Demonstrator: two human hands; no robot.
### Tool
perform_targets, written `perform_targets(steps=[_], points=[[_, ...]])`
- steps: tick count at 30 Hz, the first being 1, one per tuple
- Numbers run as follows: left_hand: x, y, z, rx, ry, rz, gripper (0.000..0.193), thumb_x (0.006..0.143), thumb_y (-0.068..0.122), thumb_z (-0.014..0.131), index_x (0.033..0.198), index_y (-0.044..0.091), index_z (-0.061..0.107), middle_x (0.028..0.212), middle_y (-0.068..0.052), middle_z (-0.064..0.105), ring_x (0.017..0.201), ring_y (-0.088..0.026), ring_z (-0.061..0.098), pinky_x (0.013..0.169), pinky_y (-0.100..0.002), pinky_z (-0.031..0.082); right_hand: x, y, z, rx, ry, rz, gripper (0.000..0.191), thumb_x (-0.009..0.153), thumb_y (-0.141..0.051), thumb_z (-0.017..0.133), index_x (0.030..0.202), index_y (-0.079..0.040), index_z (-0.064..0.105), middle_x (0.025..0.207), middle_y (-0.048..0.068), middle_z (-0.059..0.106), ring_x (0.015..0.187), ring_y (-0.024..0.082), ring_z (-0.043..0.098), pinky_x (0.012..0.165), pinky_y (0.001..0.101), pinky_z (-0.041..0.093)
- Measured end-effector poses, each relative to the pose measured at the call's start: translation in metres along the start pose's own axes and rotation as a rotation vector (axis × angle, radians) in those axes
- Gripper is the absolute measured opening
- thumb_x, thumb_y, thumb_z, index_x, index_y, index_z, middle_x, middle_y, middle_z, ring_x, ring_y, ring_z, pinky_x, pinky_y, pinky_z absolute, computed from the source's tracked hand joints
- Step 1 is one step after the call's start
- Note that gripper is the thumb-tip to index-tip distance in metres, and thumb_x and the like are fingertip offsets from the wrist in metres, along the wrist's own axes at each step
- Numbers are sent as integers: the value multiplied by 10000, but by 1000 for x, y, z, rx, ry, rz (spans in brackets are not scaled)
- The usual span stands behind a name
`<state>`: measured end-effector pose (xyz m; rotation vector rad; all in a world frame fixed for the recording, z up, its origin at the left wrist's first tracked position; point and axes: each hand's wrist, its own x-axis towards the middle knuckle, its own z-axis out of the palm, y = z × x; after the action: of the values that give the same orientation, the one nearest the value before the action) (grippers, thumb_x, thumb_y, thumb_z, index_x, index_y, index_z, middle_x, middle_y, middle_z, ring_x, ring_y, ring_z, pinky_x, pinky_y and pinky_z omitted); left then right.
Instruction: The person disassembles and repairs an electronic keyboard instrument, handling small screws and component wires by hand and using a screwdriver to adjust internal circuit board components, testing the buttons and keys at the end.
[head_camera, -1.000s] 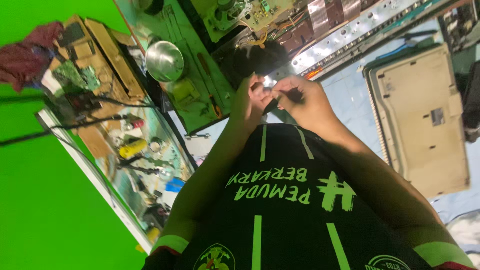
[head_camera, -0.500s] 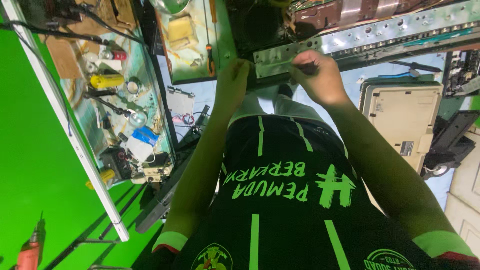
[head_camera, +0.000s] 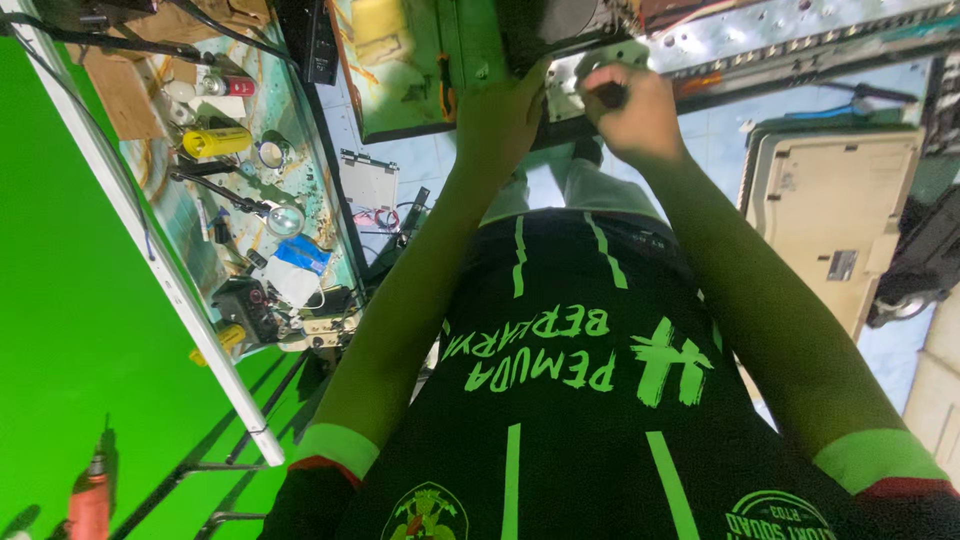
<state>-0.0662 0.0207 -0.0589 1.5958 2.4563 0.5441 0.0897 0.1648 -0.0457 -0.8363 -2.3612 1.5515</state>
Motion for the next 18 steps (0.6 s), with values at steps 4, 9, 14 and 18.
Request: perform_targets(steps=[4,9,14,18], points=[[2,-9,5,162,154,151,493,970,89,632,1442,225,586,744,-78,658,645,-244,659,615,-424,523,0,-7,13,-91,87,-46,168,949,-37,718,1110,-55,762,1036,141,772,903,225,762,835,349,592],[9,-12,4,61,324,276,518,951,5,583,1414,230,647,840,-46,690,658,-174,647,604,-334,533,3,-14,23,-318,121,-96,200,883,3,718,1077,-37,751,979,203,745,884,369,724,840,448,543],[18,-9,-1,-61,326,318,320,1006,108,666,1323,145,688,779,-80,667,631,-236,644,571,-382,510,1,-15,28,-333,221,-241,233,880,71,647,1095,-10,690,1056,218,708,1009,409,674,882,475,521],[21,-3,-4,-106,256,198,266,1012,184,680,1275,162,714,877,-116,722,701,-276,688,604,-380,531,-1,-16,34,-349,257,-238,184,947,76,631,1104,-11,673,1077,224,689,1021,408,673,892,482,524]])
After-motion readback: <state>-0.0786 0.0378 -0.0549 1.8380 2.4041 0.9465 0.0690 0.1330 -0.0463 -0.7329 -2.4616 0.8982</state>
